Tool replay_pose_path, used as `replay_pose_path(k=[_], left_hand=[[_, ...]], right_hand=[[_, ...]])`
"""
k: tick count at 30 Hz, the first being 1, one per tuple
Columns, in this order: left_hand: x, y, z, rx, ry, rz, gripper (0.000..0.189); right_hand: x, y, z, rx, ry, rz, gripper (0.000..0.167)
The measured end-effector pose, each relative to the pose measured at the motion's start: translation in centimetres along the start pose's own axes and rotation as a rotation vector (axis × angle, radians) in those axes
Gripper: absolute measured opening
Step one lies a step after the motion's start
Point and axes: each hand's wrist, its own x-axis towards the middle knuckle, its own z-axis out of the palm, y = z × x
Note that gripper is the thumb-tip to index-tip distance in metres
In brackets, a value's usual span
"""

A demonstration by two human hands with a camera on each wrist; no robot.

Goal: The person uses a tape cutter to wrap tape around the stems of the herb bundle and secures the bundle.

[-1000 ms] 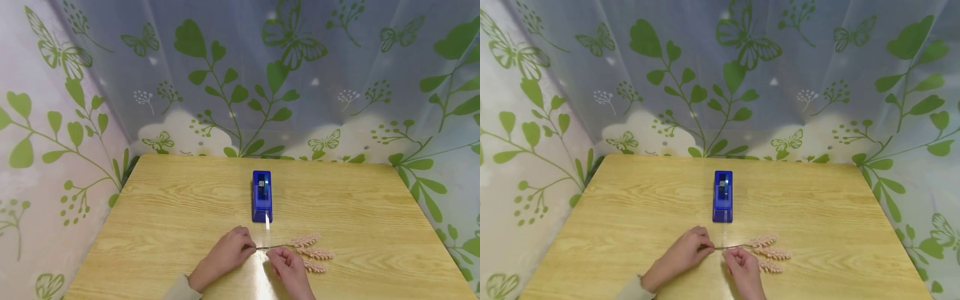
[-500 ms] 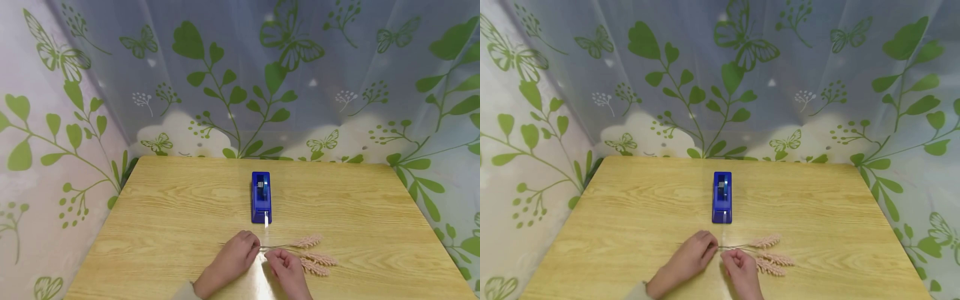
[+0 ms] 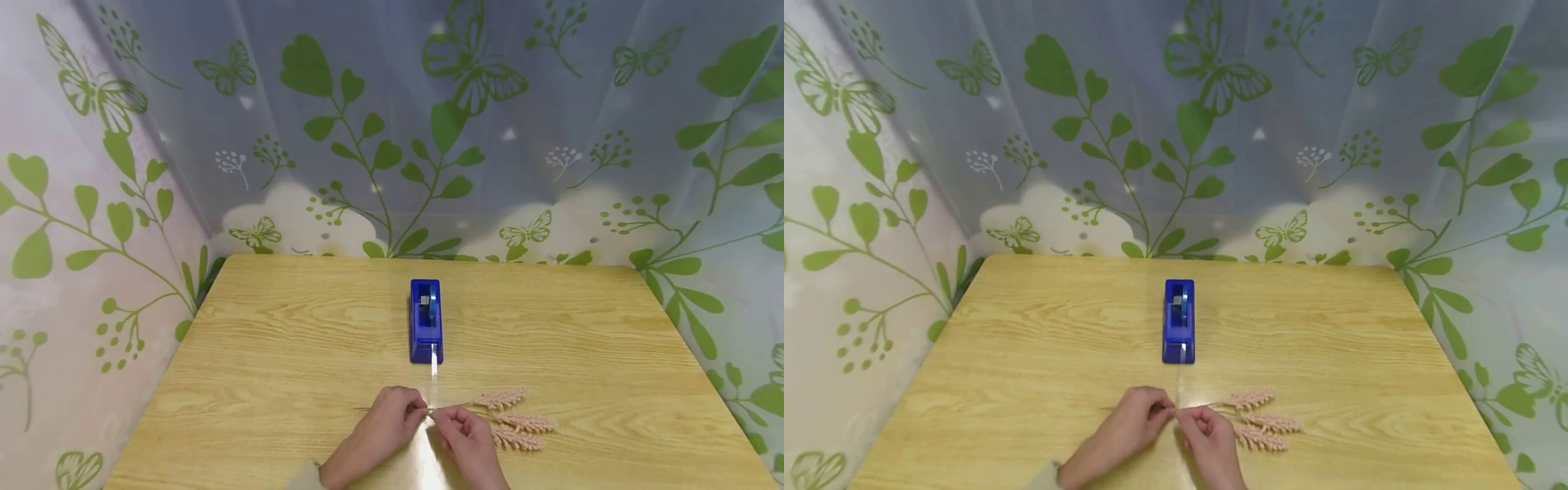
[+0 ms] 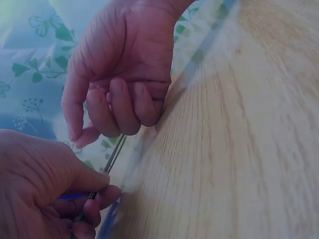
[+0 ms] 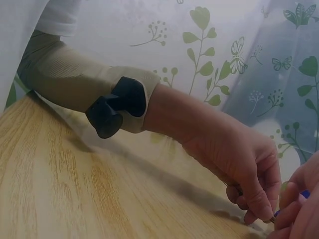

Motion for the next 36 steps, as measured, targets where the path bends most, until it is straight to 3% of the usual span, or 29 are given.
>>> replay_pose_path(k=[6,10,18,25,36], left_hand=[[0.3,0.7,0.0,0.014,-0.005,0.015,0.011],[0.5,1.1,-0.1,-0.006,-0.025,-0.009,0.012],[0.5,1.5,-1.1,-0.166,-0.060,-0.103,0.011],[0.7,2.2,-1.9,-0.123,-0.043,-0.083,0.013],[0.8,2.2,-1.9,-0.116,-0.052,-0.037,0.011]], right_hand=[[0.0,0.0,-0.1,0.000,-0.019,0.005,0.025],[0.0,-0.1,-0.1,0.008,-0.026,0.026,0.027],[-0.3,0.2,0.0,0.013,-0.005,-0.021,0.024],[-0.4,0.6,0.1,-0.012,0.028,-0.061,0.024],[-0.4,0.5,0.1,-0.012,0.059,-0.081,0.026]])
